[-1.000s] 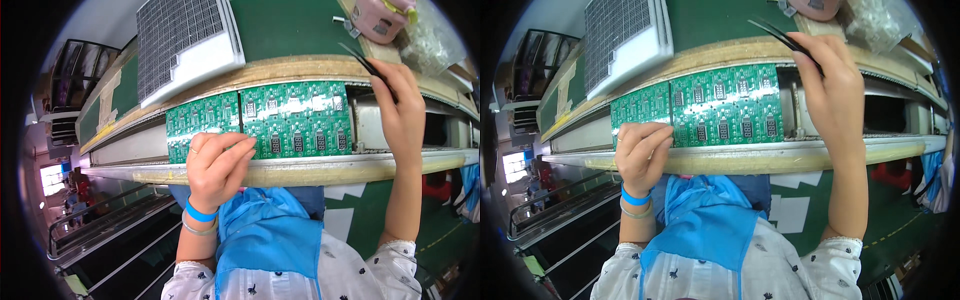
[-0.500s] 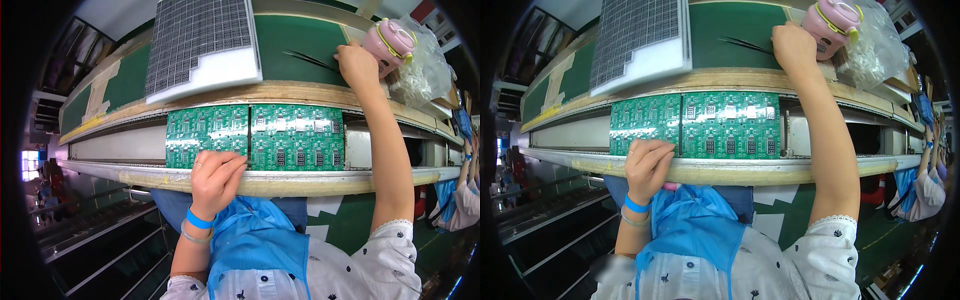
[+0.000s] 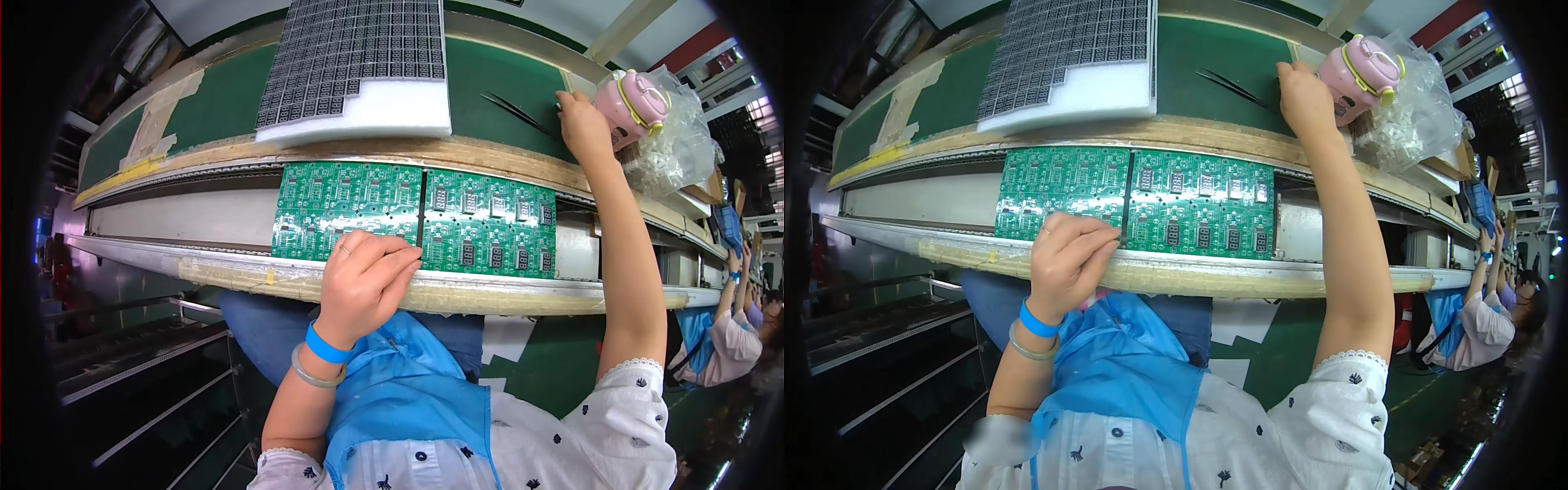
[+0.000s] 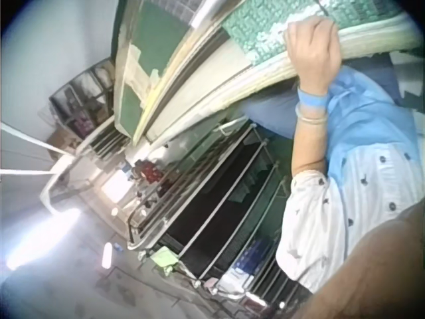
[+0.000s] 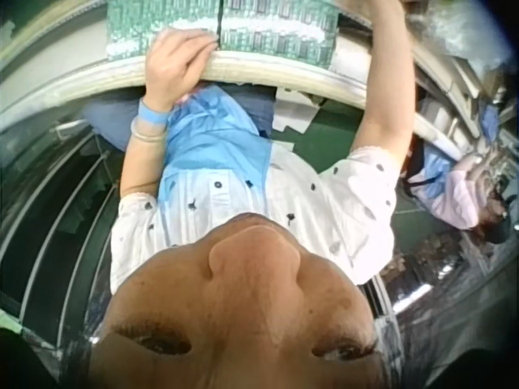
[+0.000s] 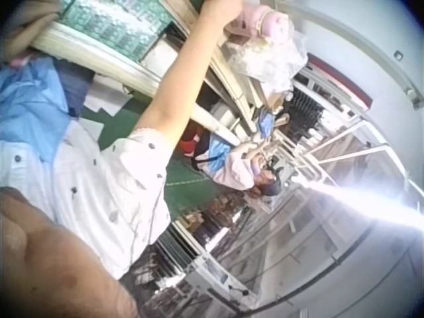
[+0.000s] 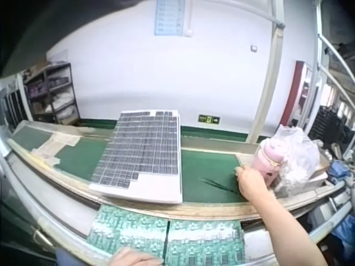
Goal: The person uses tweezers to place small black electronic components onto a green circuit board. They repeatedly pick up components from a white foam tray and insert them into specific slots on the board, adjusting their position with the tool.
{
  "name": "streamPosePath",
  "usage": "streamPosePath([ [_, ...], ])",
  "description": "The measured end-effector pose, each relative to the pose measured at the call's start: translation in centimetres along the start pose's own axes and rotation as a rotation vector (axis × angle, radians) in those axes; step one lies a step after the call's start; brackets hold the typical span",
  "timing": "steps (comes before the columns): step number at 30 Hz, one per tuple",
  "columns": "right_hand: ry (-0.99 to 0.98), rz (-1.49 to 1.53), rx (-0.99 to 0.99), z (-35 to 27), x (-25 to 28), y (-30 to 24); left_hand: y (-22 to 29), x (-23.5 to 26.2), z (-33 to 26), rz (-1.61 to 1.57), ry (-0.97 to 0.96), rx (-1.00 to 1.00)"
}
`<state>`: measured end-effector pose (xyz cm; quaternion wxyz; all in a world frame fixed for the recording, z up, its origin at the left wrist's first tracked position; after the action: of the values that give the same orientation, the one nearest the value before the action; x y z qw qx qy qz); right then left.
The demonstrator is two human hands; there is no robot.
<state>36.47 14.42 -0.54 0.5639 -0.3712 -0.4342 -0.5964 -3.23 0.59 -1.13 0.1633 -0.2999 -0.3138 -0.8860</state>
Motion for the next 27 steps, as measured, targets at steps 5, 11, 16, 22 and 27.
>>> streamPosePath([
  [5,-0.118,-0.056,-0.029,1.3,-0.9,0.9,-0.2,0.1,-0.1,-0.022,0.027,0.0],
  [11,0.031,0.553,-0.251,0.5,2.4,-1.4,-0.3,0.0,-0.2,-0.089,0.058,0.03],
  [16,-0.183,1.465,-0.229,-5.4,8.6,-11.6,-0.2,0.8,-0.1,-0.308,0.101,0.182],
  [22,-0.344,1.66,-0.244,-11.9,11.4,-17.5,2.7,1.3,-0.3,-1.143,0.053,0.778],
  [27,-0.196,1.421,-0.115,-14.9,12.3,-20.1,2.9,1.2,-1.2,-1.476,-0.101,0.918],
])
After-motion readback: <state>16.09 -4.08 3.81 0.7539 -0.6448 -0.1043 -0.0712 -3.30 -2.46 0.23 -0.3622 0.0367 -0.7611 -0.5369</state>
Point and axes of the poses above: each hand's wrist, its own z-axis towards the middle knuckle, its own x-axis out of the back of the hand, y = z × x, the point moved 1 cm from there along z, towards the middle knuckle, and after that the axes turned 5 degrees about z, right-handed, at the moved point
